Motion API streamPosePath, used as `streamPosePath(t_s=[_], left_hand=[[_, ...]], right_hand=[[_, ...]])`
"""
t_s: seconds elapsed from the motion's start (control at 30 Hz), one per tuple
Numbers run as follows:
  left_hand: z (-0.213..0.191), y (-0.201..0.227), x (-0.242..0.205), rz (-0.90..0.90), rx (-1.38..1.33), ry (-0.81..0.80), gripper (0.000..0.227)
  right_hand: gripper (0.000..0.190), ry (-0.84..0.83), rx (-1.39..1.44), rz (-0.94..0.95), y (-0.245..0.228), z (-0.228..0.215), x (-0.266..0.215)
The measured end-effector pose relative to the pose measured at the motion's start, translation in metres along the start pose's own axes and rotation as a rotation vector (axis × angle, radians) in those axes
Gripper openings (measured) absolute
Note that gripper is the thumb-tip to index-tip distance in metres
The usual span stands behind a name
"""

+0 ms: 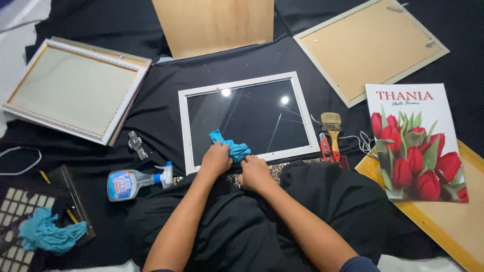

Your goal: Cleaning the glass of a picture frame and then assembling it by adding the artwork and the backboard.

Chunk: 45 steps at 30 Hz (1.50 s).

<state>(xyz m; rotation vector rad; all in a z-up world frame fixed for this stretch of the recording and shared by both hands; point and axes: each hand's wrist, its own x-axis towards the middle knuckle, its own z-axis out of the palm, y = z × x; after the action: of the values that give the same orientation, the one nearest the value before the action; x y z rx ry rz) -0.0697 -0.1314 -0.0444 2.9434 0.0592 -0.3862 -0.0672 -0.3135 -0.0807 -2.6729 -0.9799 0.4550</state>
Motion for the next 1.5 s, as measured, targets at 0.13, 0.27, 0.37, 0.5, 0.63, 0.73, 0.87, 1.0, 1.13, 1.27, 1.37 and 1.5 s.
streamPosePath(t_s=[0.13, 0.27, 0.37, 0.5, 0.63, 0.73, 0.87, 1.0, 1.13, 1.27, 1.37, 1.5], left_hand=[[0.002, 0.009, 0.008, 0.022, 0.058, 0.061, 0.018], [-0.002, 0.01, 0.04, 0.065, 0.178, 0.172, 0.012], [-0.006, 0.004, 0.081, 0.02, 0.213, 0.252, 0.01], [-0.02, -0.005, 0.138, -0.072, 0.213, 0.439, 0.007], [-0.02, -0.012, 0.19, -0.133, 0.217, 0.457, 0.023], [-0.016, -0.012, 0.202, -0.264, 0.127, 0.409, 0.054], [-0.002, -0.019, 0.182, -0.084, 0.171, 0.511, 0.034], [0.001, 0.004, 0.119, 0.045, 0.036, 0.404, 0.025], [0.054, -0.002, 0.062, 0.185, 0.095, 0.263, 0.044], [0.04, 0.014, 0.017, 0.091, -0.005, 0.145, 0.042], [0.017, 0.033, -0.004, 0.032, -0.035, 0.095, 0.038], [0.002, 0.053, -0.004, 0.027, -0.026, 0.098, 0.032]], right_hand=[[0.048, 0.009, 0.0, -0.006, -0.001, 0.003, 0.004], [0.042, -0.077, 0.026, -0.013, -0.002, -0.012, 0.009], [0.039, -0.128, 0.053, -0.007, -0.004, -0.02, 0.014], [0.039, -0.209, 0.092, 0.027, -0.007, -0.032, 0.015], [0.041, -0.305, 0.139, 0.0, -0.006, -0.045, 0.016], [0.033, -0.118, 0.12, -0.013, -0.01, -0.045, 0.014], [0.042, -0.25, 0.082, -0.006, -0.017, -0.048, 0.011], [0.045, -0.259, 0.055, -0.014, -0.021, -0.056, 0.005], [0.063, -0.381, -0.001, -0.031, -0.025, -0.082, -0.005], [0.065, -0.362, 0.089, -0.07, -0.013, -0.085, -0.021], [0.068, -0.351, 0.22, -0.063, 0.026, -0.085, -0.028], [0.06, -0.191, 0.353, 0.104, 0.102, -0.133, -0.041]])
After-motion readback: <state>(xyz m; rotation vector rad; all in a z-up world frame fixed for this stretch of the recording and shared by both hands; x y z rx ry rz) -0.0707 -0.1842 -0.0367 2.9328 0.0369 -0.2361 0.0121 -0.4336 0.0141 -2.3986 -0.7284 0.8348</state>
